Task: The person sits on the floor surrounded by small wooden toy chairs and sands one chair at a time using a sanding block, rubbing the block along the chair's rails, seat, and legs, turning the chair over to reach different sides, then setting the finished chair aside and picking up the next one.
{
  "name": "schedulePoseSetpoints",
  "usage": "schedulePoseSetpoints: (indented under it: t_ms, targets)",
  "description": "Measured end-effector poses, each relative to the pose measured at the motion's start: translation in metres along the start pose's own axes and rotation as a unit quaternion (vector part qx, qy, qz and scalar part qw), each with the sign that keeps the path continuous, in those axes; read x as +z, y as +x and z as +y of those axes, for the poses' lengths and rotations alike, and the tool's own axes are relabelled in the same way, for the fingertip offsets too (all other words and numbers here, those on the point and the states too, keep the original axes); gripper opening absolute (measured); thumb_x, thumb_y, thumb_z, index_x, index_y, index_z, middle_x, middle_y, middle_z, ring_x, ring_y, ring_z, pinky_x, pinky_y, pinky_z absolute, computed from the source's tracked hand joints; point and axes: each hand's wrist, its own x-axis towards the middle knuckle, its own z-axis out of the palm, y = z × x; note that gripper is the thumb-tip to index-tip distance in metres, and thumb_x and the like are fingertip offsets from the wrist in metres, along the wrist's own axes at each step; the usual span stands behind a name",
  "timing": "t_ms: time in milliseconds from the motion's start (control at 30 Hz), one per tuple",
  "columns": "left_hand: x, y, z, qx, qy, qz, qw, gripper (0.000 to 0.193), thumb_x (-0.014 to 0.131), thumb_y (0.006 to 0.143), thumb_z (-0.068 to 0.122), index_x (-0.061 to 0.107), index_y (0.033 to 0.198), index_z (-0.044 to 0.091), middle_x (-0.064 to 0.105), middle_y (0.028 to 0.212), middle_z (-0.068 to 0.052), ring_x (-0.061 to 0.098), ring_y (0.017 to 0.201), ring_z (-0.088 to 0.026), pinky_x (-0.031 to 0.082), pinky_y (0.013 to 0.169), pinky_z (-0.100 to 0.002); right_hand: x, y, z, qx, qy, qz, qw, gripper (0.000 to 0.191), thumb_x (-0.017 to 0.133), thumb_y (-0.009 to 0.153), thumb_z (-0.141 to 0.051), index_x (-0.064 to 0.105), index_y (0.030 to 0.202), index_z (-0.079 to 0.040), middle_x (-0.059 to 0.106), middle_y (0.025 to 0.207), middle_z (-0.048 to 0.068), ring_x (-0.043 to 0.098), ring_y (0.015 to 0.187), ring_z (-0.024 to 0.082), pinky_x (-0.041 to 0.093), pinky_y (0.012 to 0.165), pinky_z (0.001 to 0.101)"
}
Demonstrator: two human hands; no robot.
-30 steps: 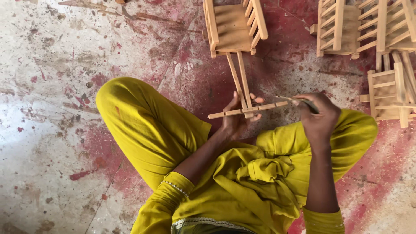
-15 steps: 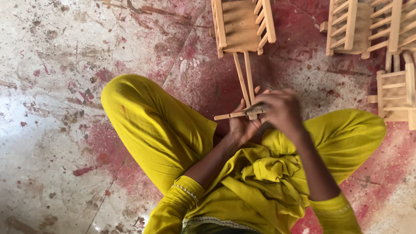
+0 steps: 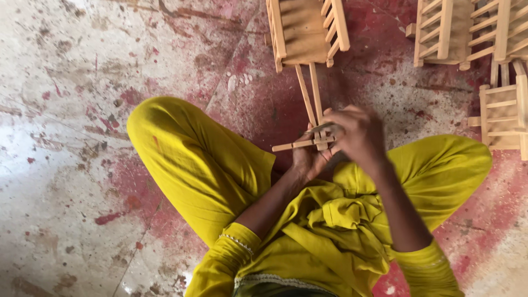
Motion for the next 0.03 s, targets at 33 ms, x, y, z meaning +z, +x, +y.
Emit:
schedulePoseSetpoints:
  t_ms: [33]
  targets:
    - [0.0017,-0.0018,-0.0005,0.001,0.03,0.0,1.0,0.059,0.028,0.114,0.045,0.038,0.157,0.006,0.054,0.142,-0.017,0.06,0.129,-0.027,0.053,0.112,-0.047,-0.003,-0.0017,0.0044,0.01,0.003,-0.043,0.999,0.012,0.076,0.091,-0.01,0.078,0.095,-0.021,0.069,0.068,-0.002,0.063,0.061,0.015,0.049,0.075,0.0347]
